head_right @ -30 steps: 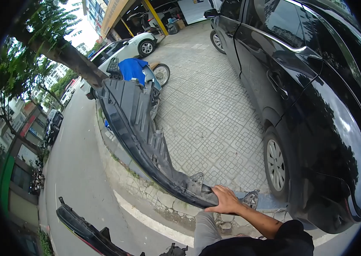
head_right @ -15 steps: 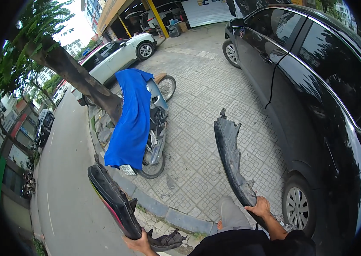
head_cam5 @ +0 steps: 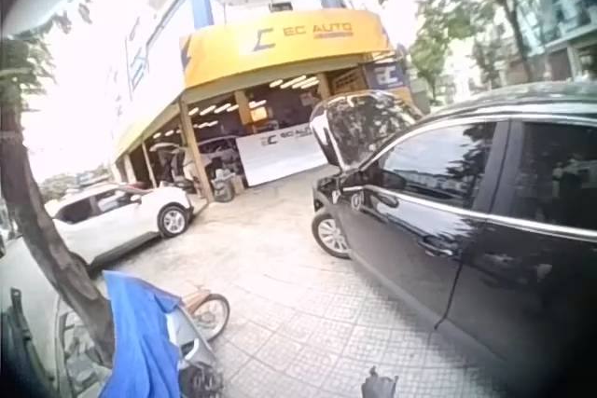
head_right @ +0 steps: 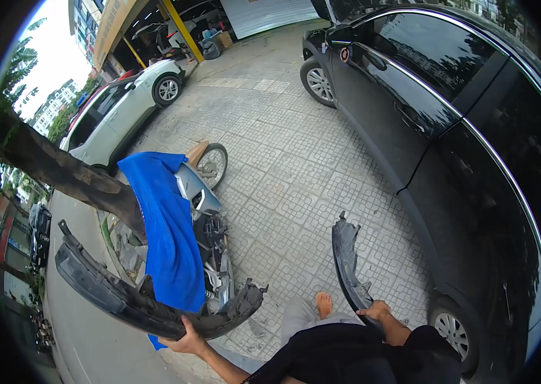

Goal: Removing and replacing the front bumper and plastic trim components on a vehicle.

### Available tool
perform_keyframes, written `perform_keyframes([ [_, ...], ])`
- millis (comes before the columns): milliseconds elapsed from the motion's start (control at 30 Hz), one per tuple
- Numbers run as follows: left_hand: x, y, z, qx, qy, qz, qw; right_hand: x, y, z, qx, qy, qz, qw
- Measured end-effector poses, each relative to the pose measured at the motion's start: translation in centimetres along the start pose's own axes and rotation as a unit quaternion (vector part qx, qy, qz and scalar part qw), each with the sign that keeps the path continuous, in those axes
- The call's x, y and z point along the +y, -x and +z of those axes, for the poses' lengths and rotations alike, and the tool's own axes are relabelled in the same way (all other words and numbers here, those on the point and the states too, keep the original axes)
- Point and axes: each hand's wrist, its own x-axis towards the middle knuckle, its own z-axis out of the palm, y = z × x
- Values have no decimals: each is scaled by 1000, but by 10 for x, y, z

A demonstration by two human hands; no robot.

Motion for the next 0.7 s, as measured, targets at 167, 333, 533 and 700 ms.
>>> perform_keyframes([
  [167,16,-34,168,11,44,36,998,-77,-87,-42,19,8,15,1000],
  [333,60,-63,338,-18,92,-30,995,-182,-134,-137,-33,-24,78,996],
  [533,116,-99,560,-93,110,-25,989,-303,-197,-225,6,-22,106,994],
  [700,154,-135,705,-123,110,1,986,-404,-278,-286,5,-23,112,993],
])
